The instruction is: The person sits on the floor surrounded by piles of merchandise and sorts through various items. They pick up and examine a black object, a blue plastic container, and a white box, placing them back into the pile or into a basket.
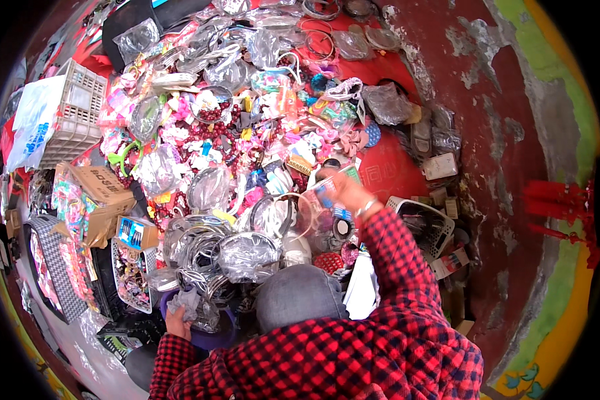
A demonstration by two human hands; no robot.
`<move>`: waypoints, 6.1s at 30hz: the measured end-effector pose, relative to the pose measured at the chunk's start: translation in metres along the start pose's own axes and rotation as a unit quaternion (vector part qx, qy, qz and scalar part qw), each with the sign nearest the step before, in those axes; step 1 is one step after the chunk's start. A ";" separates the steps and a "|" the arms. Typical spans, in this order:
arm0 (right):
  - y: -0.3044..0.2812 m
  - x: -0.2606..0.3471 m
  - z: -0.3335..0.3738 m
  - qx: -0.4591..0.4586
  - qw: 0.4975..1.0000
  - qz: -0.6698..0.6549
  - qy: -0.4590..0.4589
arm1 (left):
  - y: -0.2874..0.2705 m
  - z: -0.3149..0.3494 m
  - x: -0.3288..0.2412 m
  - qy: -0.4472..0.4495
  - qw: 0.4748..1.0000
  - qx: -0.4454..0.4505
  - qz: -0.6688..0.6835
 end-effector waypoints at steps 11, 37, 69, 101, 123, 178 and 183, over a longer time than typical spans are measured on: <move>-0.220 -0.146 -0.070 -0.563 0.701 -0.343 0.273 | -0.010 -0.009 0.010 -0.040 0.998 -0.034 -0.026; -0.100 -0.048 0.017 -0.371 0.672 -0.619 0.165 | 0.008 -0.009 -0.002 -0.032 0.998 -0.042 -0.032; -0.145 -0.085 -0.112 -0.347 0.870 0.314 0.157 | 0.020 -0.010 0.000 -0.030 0.998 -0.026 -0.048; -0.191 -0.077 -0.134 -0.230 0.895 0.342 0.170 | 0.031 -0.015 -0.020 0.001 0.997 -0.045 -0.067; -0.101 -0.052 -0.081 -0.206 0.922 0.291 0.151 | 0.034 0.001 -0.035 0.212 0.927 0.010 -0.309; 0.266 0.369 0.120 0.163 0.883 -0.426 -0.110 | -0.068 0.182 -0.123 0.247 0.901 0.269 0.235; 0.373 0.372 0.145 0.290 0.915 -0.262 -0.104 | -0.093 0.209 -0.159 0.311 0.869 0.338 0.186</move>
Point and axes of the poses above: each hand's wrist, its own z-axis away from the middle knuckle, its own y-axis out of the palm, x = y × z, the point moved 6 cm from there along -z, towards the middle knuckle, and after that the axes turned 9 degrees about -z, right-handed, at the moved point
